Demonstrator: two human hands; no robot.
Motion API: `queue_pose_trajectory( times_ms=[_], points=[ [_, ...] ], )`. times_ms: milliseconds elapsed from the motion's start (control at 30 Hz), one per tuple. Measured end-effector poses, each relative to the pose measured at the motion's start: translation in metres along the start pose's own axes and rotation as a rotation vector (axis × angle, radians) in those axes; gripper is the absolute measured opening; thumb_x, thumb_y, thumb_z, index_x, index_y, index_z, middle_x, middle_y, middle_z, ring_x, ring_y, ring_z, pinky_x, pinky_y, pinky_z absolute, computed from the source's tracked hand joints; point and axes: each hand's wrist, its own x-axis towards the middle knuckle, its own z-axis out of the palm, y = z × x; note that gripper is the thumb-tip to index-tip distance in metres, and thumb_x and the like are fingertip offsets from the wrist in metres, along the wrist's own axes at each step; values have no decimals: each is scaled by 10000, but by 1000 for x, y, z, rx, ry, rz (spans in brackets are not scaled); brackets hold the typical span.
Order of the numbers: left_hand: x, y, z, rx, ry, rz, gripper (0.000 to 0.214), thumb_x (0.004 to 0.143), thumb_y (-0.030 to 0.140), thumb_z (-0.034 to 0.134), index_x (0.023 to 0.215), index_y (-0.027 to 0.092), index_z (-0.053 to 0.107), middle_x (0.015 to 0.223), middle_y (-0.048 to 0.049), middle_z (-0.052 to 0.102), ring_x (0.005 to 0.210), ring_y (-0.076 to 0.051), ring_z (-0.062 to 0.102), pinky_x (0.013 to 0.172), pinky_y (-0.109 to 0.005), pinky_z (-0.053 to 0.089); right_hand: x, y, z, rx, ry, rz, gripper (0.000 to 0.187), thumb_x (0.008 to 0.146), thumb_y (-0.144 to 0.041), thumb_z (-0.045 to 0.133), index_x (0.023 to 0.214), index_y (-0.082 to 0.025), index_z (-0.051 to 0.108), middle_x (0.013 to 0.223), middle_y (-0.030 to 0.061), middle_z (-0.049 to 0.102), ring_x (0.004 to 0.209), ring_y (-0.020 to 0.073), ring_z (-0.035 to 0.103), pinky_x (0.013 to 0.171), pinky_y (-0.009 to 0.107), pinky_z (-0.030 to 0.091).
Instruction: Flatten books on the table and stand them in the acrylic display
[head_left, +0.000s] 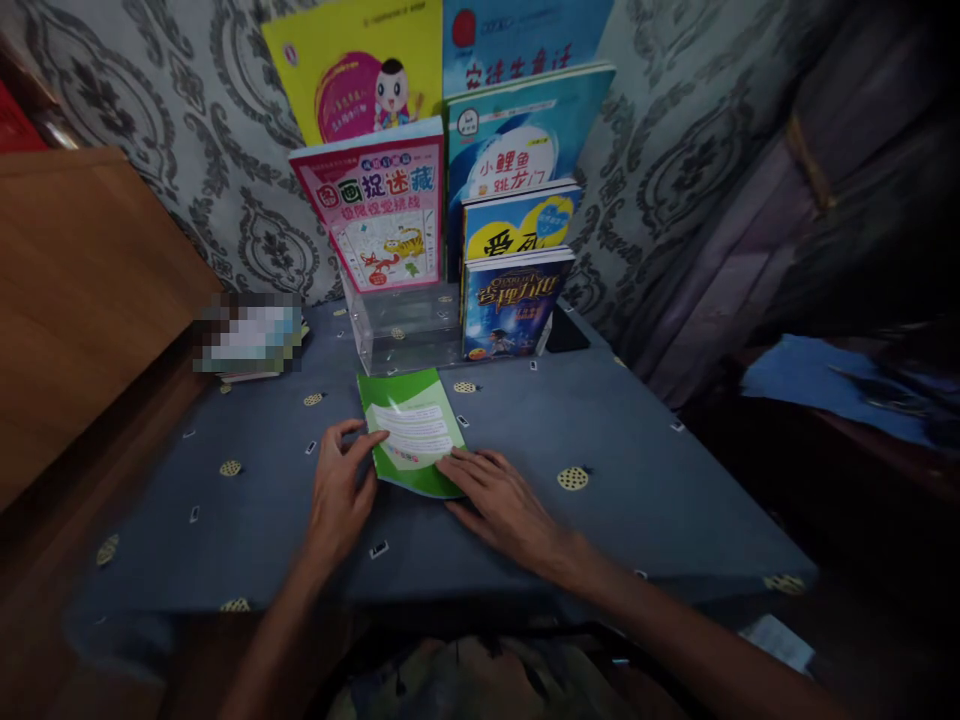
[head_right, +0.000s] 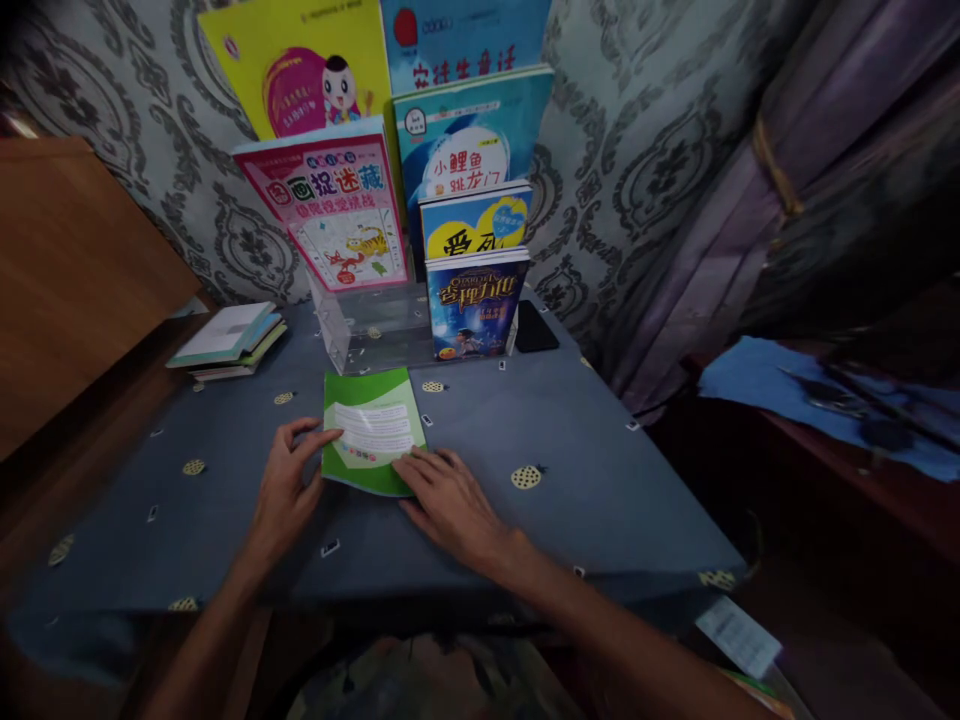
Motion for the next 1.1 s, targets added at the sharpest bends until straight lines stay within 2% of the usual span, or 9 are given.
queue_pose_trajectory(
  times_ms=[100,233,367,533,700,767,867,967,1100],
  points=[
    [11,-5,-7,5,-69,115,325,919,176,478,1176,239,665,1416,-100,569,1375,-264,483,1156,-514,363,-1,5,-2,93,47,15,400,917,-123,567,1311,-176,613,1287,158,702,1236,279,641,1034,509,504],
    [23,-6,-16,-110,-100,167,216,956,268,522,1094,250,687,1156,-58,723,1192,-243,626,1192,-524,284,-1,13,-15,352,171,115,346,914,-183,574,1240,-216,684,1245,113,730,1167,257,681,1031,473,524],
    [33,3,-18,-292,-39,102,157,919,331,625,995,233,722,976,-44,715,962,-210,654,935,-365,486,5,20,-34,697,249,313,314,892,-301,639,1189,-250,728,1195,64,756,1131,239,700,1037,433,532],
    [53,23,-13,-447,73,54,142,880,334,680,844,201,715,784,-2,634,765,-151,575,729,-259,446,25,32,-32,987,253,453,417,786,-456,767,1130,-221,748,1124,67,774,1044,242,718,980,426,552],
    [82,44,-17,-685,191,-5,251,840,424,732,789,183,682,729,24,594,679,-111,530,639,-212,426,51,37,-21,1159,283,434,477,713,-612,785,958,-203,766,928,45,776,940,232,706,888,401,564],
    [94,48,-19,-807,241,-41,296,816,457,753,780,180,655,739,26,618,680,-107,555,657,-211,455,58,36,-24,1132,280,408,453,713,-617,784,881,-198,762,848,32,759,804,195,680,766,349,568],
    [109,38,-15,-954,255,-148,320,801,476,755,792,186,620,737,20,645,711,-122,622,677,-226,502,64,33,-31,1100,241,419,454,720,-603,783,874,-177,749,739,9,713,553,106,525,506,235,449],
    [115,11,-2,-1011,194,-330,342,747,474,779,801,193,592,716,12,670,716,-149,670,632,-236,525,63,34,-33,1152,169,494,499,748,-579,767,1021,-164,720,703,-4,681,460,67,422,402,195,299],
    [107,-32,19,-836,-49,-616,402,665,500,780,754,193,535,669,15,665,601,-133,645,509,-212,489,54,41,-21,1197,82,633,618,717,-558,789,1168,-172,617,625,-47,633,402,66,426,355,175,249]
  ],
)
